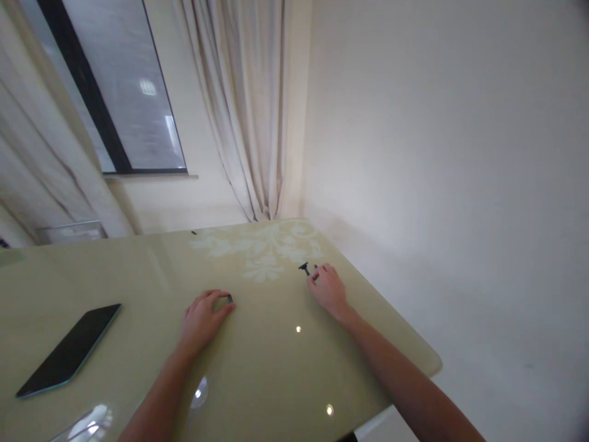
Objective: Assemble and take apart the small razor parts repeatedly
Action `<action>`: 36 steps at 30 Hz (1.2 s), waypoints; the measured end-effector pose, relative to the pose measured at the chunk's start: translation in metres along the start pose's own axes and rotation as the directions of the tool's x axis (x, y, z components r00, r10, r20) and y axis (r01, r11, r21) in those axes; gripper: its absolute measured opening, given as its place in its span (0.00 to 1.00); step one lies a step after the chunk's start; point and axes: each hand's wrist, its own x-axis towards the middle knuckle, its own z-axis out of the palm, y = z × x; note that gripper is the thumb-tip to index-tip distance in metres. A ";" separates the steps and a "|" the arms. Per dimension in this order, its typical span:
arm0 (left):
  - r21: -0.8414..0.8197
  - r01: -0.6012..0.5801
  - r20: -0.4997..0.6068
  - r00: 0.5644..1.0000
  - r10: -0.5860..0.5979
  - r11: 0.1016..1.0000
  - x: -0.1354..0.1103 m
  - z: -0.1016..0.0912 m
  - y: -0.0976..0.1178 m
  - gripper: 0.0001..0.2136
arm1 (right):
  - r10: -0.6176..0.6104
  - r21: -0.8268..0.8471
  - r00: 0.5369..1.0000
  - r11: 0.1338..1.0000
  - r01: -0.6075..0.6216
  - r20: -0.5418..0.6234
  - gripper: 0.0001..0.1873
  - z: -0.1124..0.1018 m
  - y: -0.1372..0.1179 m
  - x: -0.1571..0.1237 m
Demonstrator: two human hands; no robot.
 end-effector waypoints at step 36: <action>0.267 0.008 0.050 0.999 -0.022 0.964 -0.018 0.002 0.069 0.24 | 0.097 0.012 0.961 0.995 -0.104 0.259 0.08 -0.003 -0.014 0.015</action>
